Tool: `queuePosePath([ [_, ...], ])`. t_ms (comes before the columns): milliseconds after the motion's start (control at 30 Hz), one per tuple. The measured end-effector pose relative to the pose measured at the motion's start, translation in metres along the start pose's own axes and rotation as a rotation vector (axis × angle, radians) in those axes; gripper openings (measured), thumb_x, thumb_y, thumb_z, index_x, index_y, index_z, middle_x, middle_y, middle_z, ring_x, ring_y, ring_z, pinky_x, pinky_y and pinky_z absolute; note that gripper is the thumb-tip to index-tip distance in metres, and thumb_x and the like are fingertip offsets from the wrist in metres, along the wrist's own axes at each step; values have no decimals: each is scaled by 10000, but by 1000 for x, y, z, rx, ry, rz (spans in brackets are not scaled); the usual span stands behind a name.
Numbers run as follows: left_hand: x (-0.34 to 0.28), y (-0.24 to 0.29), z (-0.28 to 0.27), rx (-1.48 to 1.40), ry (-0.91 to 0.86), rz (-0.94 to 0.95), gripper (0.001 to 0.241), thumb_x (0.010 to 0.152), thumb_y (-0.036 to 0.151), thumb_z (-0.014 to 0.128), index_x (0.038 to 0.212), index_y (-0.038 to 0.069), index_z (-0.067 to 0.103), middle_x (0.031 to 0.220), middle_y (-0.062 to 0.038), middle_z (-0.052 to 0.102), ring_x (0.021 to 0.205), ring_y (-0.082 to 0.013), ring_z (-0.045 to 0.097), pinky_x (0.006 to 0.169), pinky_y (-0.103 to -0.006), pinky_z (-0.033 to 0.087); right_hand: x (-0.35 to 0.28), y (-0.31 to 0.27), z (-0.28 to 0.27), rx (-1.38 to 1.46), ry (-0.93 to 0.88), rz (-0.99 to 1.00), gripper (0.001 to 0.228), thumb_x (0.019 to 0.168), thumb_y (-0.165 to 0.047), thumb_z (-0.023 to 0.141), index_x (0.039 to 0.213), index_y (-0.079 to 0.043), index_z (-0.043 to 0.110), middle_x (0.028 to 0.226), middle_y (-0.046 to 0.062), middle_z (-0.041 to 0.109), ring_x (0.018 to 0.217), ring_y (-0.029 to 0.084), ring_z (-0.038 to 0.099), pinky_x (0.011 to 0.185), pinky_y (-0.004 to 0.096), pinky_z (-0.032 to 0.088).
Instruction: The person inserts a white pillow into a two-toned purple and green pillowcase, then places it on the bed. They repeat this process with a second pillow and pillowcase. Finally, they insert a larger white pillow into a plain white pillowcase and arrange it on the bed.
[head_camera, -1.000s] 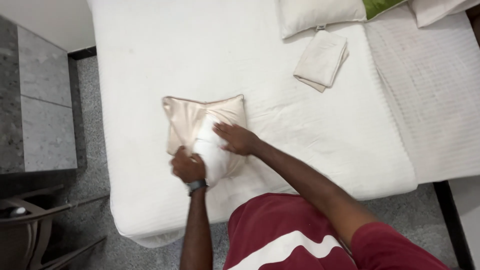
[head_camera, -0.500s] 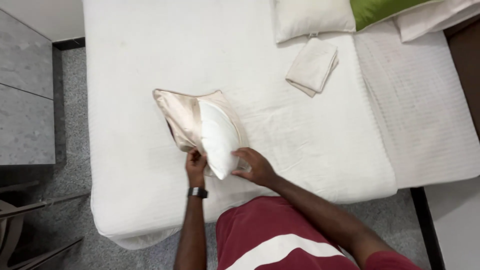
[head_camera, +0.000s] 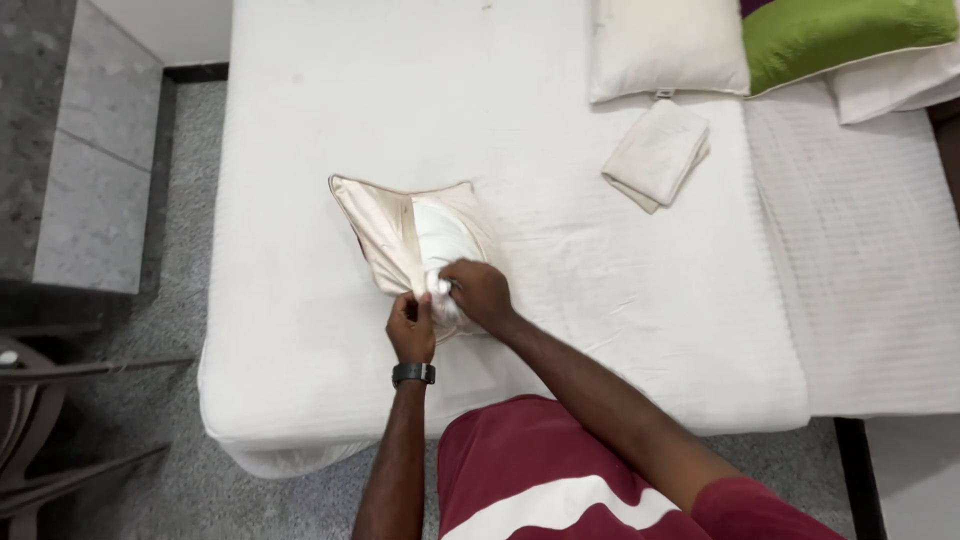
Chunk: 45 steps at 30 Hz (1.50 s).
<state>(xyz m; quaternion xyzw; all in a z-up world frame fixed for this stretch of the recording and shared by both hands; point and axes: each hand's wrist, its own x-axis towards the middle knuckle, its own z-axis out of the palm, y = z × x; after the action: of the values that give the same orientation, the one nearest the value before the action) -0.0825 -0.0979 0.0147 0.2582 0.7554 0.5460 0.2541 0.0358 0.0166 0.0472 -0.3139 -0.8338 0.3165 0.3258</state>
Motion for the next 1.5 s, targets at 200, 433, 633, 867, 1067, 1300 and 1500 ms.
queuePosePath([
  [200, -28, 6, -16, 209, 19, -47, 247, 965, 269, 750, 906, 42, 671, 725, -55, 665, 647, -145, 578, 615, -315, 482, 9, 0, 60, -169, -400, 349, 121, 868, -203, 688, 904, -106, 750, 875, 109, 755, 768, 291, 709, 690, 428, 551],
  [433, -39, -45, -52, 453, 136, -76, 209, 897, 200, 753, 849, 30, 641, 740, -81, 666, 662, -218, 623, 623, -396, 505, -123, 101, 163, 215, -838, -334, 589, 703, -134, 646, 1262, 38, 573, 1070, 197, 695, 995, 340, 671, 959, 494, 444],
  [633, -49, -100, -57, 509, -141, -68, 175, 1000, 243, 680, 1116, 112, 694, 1181, -111, 691, 1107, -259, 645, 956, -429, 536, -127, 59, 99, -112, -1260, -46, 755, 849, -707, 602, 1086, 2, 706, 954, 160, 758, 959, 350, 687, 1026, 551, 439],
  [867, -31, -96, -63, 1185, -465, 156, 948, 828, 774, 533, 1578, 218, 369, 1640, -115, 285, 1511, -303, 263, 1084, -711, 261, -107, 106, -14, -496, -1088, 231, 840, 935, -846, 342, 891, -99, 724, 744, 79, 678, 697, 250, 643, 806, 450, 478],
  [1067, -30, -82, -46, 1180, -629, 124, 758, 912, 776, 546, 1248, 101, 626, 1300, -81, 644, 1188, -230, 589, 940, -467, 457, -102, 129, -78, -458, -760, 203, 680, 932, -734, 384, 1033, -138, 696, 960, 69, 706, 871, 235, 627, 823, 463, 376],
  [1300, -65, -90, -65, 231, -505, 357, 354, 840, 407, 816, 803, 69, 718, 1219, -127, 667, 1192, -257, 584, 979, -465, 524, -158, 206, -106, -77, -388, 298, 450, 821, -367, 808, 1069, -60, 592, 1085, 85, 586, 1021, 264, 591, 932, 405, 509],
  [1500, -55, -84, -47, 515, -561, 454, 935, 829, 617, 737, 1540, 86, 442, 1671, -181, 276, 1537, -391, 291, 1189, -606, 338, -187, 230, -66, 139, -210, 886, 568, 913, -427, 696, 1347, -70, 611, 1308, 118, 690, 1106, 284, 684, 988, 439, 563],
])
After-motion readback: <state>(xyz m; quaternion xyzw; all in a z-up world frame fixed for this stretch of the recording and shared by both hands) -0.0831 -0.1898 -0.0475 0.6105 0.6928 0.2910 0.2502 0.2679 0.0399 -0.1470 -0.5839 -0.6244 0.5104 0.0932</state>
